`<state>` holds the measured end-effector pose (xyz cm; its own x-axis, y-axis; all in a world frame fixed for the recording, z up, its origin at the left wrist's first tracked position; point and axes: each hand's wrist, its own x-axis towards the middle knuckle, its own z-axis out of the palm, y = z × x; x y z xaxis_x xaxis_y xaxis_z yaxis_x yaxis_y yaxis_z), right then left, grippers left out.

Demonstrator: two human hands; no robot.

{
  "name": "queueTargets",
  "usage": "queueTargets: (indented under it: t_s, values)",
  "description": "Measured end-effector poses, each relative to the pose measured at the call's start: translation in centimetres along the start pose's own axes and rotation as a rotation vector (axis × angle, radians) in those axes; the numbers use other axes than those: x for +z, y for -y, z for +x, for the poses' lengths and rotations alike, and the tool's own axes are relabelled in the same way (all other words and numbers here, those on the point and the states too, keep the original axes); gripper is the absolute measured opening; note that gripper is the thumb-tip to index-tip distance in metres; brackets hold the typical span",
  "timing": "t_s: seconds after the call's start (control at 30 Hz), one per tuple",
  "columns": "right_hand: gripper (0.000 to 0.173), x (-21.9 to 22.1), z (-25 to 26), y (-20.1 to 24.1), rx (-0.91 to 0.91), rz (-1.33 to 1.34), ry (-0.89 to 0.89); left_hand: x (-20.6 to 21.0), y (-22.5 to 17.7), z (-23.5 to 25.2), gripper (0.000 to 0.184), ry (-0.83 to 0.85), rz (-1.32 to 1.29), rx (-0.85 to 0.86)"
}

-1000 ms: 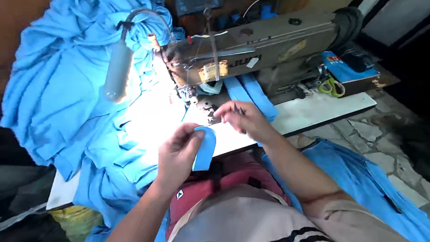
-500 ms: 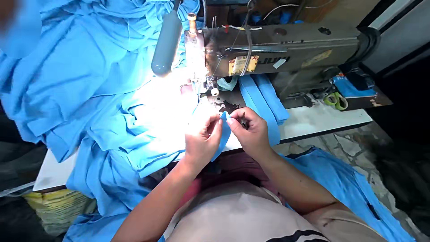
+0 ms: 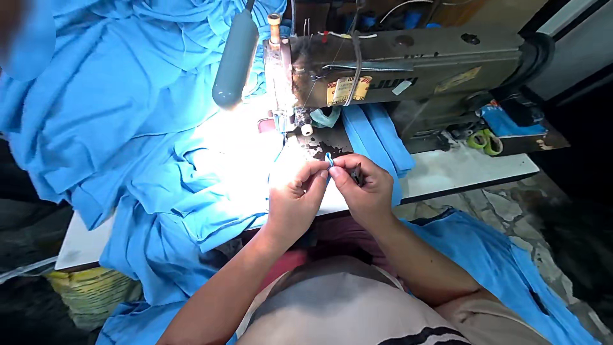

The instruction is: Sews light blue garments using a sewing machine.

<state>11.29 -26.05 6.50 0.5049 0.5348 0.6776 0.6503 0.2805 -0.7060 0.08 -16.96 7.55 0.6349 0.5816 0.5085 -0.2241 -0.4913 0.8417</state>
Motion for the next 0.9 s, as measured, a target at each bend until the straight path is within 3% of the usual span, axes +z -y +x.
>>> queueTargets:
  t_s: [0.13,0.27,0.33,0.5,0.63,0.77,0.9]
  values:
    - [0.007,-1.2,1.0,0.4,-0.037,0.095,0.014,-0.9,-1.4,0.7,0.021,0.104,-0.034,0.024]
    - [0.004,-3.2,2.9,1.9,-0.017,0.350,0.139,-2.4,-2.7,2.7,0.023,0.247,-0.074,0.048]
    - [0.004,-3.8,3.5,2.7,-0.048,0.379,0.168,-2.4,-3.5,3.3,0.014,0.284,-0.068,0.092]
    - [0.009,-3.3,2.2,2.2,-0.191,0.303,0.039,-1.9,-4.8,3.3,0.010,0.198,0.020,0.201]
    - [0.027,-1.3,-0.9,0.7,-0.205,0.151,-0.010,-1.5,-5.4,2.7,0.010,0.138,0.097,0.269]
    - [0.012,-0.6,-1.2,1.2,-0.187,0.184,-0.009,-1.5,-5.7,1.8,0.010,0.105,0.106,0.272]
    - [0.008,-1.1,-1.8,2.2,-0.094,0.303,0.084,-1.6,-5.5,0.7,0.013,0.019,-0.033,0.098]
